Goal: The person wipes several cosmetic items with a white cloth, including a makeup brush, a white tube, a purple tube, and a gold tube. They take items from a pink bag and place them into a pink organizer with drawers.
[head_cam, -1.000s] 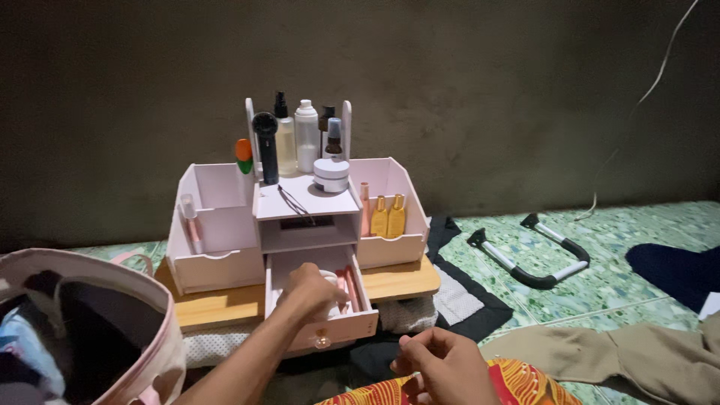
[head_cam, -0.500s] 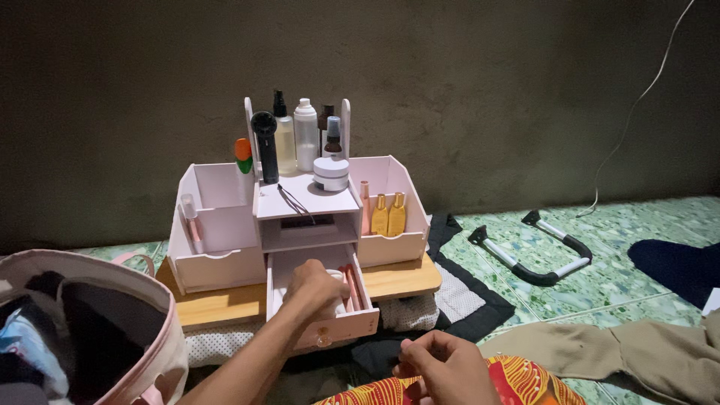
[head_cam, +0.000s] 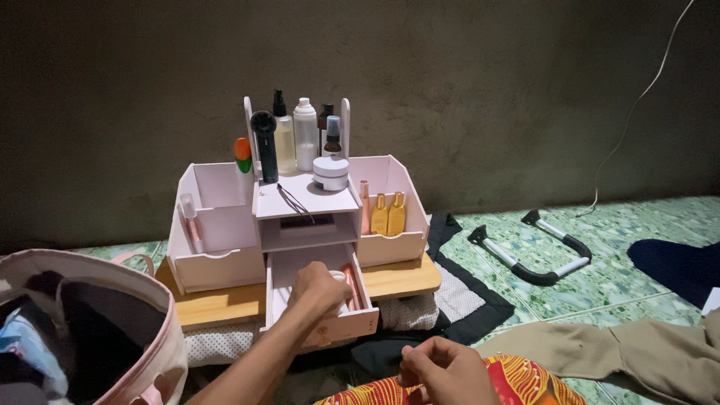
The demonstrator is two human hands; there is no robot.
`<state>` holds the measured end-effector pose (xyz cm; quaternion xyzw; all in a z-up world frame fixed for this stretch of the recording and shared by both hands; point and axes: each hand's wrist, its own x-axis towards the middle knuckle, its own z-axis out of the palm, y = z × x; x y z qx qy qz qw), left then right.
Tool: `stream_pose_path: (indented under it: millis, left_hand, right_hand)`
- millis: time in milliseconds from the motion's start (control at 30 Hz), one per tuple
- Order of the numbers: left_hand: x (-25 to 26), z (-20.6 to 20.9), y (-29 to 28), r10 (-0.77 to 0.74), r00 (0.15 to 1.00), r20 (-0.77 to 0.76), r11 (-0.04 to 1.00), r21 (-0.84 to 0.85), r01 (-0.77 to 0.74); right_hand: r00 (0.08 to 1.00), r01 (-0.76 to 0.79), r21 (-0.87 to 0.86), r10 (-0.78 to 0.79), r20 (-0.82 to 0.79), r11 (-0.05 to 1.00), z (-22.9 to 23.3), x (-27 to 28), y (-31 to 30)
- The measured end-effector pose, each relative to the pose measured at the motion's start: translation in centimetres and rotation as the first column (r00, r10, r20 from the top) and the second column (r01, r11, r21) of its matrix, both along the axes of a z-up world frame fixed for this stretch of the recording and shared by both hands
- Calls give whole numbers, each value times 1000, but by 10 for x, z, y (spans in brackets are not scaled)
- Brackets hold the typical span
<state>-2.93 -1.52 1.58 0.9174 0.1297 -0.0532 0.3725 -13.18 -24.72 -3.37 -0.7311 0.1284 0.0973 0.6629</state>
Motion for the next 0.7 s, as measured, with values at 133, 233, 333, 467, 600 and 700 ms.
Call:
stream_pose_path:
  millis: [133, 233, 333, 467, 600, 700]
  left_hand:
    - [-3, 3, -1, 13, 999, 29, 1000, 27, -13]
    - [-5, 3, -2, 32, 999, 3, 999, 29, -32]
    - [-4, 2, -2, 12, 999, -30, 998, -59, -14]
    - [3, -2, 2, 40, 999, 34, 998, 43, -41]
    - [10, -1, 10, 58, 997, 53, 998, -4, -58]
    - [8, 11, 15, 50, 991, 126, 981, -193, -25]
  right_hand:
    - [1000, -15, -3, 15, 9, 1000, -7, 2, -3]
    - [1000, -3, 4, 3, -23, 1000, -11, 5, -5]
    - [999, 5, 6, -5, -34, 1000, -14, 6, -7]
    - [1000, 16, 60, -16, 14, 998, -23, 8, -9]
    - [999, 51, 31, -51, -11, 998, -27, 11, -10]
    - [999, -29, -22, 30, 41, 999, -19, 10, -9]
